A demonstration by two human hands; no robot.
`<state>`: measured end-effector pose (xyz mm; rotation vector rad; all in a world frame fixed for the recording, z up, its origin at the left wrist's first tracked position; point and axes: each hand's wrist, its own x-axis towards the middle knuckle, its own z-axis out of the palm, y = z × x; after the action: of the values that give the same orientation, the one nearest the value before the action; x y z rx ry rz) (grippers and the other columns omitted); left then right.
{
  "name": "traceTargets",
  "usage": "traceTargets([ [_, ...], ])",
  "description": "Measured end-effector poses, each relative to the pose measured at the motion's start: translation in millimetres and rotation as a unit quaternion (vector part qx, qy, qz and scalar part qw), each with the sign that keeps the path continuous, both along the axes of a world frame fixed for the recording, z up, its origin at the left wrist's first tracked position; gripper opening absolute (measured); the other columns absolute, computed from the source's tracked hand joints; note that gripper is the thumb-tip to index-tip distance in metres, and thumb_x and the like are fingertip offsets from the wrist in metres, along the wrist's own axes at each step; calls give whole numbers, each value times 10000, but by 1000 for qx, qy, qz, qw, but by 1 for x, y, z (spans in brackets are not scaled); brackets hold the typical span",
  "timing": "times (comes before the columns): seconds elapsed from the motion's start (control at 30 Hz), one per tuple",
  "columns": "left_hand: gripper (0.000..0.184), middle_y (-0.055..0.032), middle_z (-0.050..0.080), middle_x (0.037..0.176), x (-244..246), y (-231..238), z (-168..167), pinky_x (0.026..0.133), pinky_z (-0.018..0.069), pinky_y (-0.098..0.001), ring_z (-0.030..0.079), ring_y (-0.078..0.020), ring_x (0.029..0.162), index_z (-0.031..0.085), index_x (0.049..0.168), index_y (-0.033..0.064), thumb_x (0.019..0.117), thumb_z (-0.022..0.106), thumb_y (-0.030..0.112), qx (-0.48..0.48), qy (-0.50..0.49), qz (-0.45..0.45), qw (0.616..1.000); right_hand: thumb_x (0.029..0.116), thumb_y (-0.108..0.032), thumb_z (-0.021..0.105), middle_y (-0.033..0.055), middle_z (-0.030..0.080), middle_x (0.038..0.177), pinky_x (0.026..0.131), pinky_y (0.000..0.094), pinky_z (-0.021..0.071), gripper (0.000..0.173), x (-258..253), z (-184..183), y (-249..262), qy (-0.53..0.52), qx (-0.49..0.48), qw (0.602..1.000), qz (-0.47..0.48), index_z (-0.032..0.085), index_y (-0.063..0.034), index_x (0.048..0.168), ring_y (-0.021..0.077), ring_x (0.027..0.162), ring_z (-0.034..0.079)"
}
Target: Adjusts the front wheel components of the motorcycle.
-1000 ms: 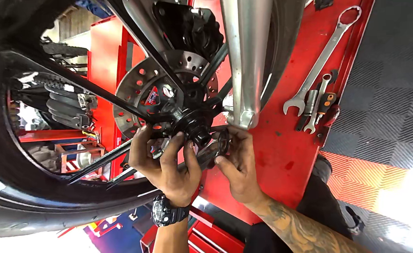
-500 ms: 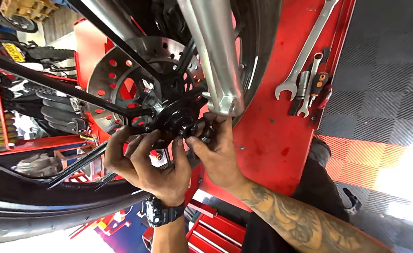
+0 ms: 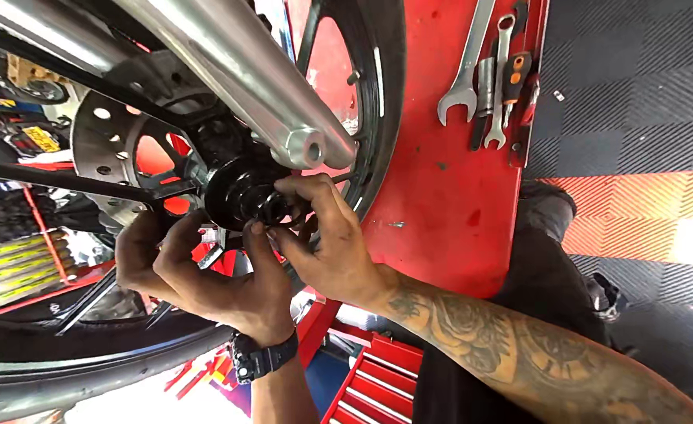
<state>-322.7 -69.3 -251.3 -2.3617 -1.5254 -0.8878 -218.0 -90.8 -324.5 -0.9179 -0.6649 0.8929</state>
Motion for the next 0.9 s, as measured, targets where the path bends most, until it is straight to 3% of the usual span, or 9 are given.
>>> traceTargets([
  [0.2,540,-198,367,1532,-2,-1,-1,1032,504,-332,416,-287,1406,584,1340,21,903,768,280,-1,17,7,1000,820,-51,809,136,634,1094,673,267,584,495,-1,0,0,-29,-14,999,-24,621,37,1269,140,841,644],
  [0.33,570,-189,376,1526,-3,2,4,1010,517,-326,435,-271,1392,579,1350,30,894,782,306,-6,26,13,1000,821,-59,802,128,632,1066,621,258,579,501,-6,3,1,-11,-26,999,-37,615,31,1277,128,791,643],
  [0.53,583,-180,393,1500,-4,5,7,958,521,-281,478,-230,1335,576,1359,36,898,785,326,-8,30,27,999,823,-77,807,125,622,1080,625,261,589,529,-13,6,1,17,-50,998,-33,604,8,1304,128,807,653],
  [0.73,592,-174,372,1527,-2,5,13,1000,524,-316,445,-255,1382,579,1368,49,884,793,312,-37,38,12,999,839,-94,815,120,643,1088,630,265,592,510,-10,0,1,-8,-35,999,-28,603,12,1291,127,814,662],
  [0.9,604,-185,350,1552,-3,4,17,1030,520,-349,407,-284,1424,580,1366,51,876,787,336,-50,44,9,998,866,-112,805,117,665,1135,722,300,615,503,-4,-3,-3,-21,-32,999,-11,591,19,1302,138,884,679],
])
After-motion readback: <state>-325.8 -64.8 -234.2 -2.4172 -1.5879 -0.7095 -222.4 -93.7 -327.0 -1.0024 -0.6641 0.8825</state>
